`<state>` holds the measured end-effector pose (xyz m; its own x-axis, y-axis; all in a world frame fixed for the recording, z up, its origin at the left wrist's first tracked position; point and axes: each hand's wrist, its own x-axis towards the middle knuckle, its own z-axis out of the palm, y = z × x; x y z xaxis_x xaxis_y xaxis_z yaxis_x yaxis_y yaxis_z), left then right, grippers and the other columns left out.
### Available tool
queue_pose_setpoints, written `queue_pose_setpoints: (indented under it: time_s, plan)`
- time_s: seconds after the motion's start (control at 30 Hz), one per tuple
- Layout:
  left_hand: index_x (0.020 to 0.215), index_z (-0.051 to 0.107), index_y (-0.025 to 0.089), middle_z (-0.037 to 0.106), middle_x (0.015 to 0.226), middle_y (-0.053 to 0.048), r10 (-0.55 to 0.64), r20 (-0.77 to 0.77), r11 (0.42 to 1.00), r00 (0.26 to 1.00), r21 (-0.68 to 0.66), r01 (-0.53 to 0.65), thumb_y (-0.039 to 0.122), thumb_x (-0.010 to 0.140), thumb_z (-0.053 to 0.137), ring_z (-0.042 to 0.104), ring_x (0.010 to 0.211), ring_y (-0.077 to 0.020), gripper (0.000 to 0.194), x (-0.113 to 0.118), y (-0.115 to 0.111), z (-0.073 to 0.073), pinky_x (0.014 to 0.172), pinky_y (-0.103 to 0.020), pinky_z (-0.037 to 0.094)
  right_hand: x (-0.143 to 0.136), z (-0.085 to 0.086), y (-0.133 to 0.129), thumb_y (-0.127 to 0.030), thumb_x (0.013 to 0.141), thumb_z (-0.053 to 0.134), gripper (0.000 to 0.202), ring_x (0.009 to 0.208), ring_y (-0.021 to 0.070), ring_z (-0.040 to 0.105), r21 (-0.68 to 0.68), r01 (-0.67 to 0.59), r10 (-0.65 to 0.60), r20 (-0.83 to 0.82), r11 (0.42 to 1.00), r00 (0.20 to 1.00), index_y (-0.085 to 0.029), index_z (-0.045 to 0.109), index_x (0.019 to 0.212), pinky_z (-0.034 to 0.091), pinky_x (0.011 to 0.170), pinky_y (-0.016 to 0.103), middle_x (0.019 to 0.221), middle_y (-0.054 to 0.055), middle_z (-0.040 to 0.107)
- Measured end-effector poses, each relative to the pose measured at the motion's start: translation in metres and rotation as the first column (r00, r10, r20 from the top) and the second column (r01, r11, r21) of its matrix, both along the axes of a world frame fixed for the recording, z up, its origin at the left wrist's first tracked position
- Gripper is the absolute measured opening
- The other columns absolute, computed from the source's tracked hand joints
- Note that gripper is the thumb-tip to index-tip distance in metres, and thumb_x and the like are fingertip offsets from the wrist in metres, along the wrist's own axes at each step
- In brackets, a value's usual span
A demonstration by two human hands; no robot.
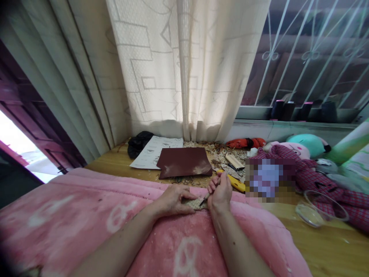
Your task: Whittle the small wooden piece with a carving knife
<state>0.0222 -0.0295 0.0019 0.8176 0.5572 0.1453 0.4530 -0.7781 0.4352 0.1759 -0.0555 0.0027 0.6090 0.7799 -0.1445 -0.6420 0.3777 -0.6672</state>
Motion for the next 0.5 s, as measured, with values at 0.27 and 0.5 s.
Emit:
queue_pose_setpoints:
  time_s: [0.27,0.5]
  plan:
    - [0.098,0.065,0.027,0.055,0.07,0.0,0.01,-0.055,1.0,0.998,-0.026,-0.012,0.048,0.064,0.062,0.048,0.065,-0.0122,0.041,0.0007,-0.0018,0.006,0.053,-0.02,0.028,-0.0069,0.0059,-0.0041,-0.049,0.075,0.047,0.033,0.032,0.0043,0.021,0.063,-0.024,0.022,0.038,0.998,0.999,-0.019,0.036,0.067,0.017,0.029,0.016,0.046,-0.01,0.029]
    - [0.098,0.064,0.027,0.056,0.071,0.0,0.001,-0.052,1.0,0.999,-0.022,-0.002,0.046,0.064,0.062,0.049,0.066,-0.0129,0.039,0.001,-0.0023,0.0061,0.054,-0.02,0.029,-0.0102,0.008,-0.0045,-0.05,0.076,0.045,0.033,0.032,0.0044,0.021,0.081,-0.02,0.013,0.089,0.996,0.996,-0.02,0.035,0.066,0.016,0.029,0.016,0.045,-0.01,0.029]
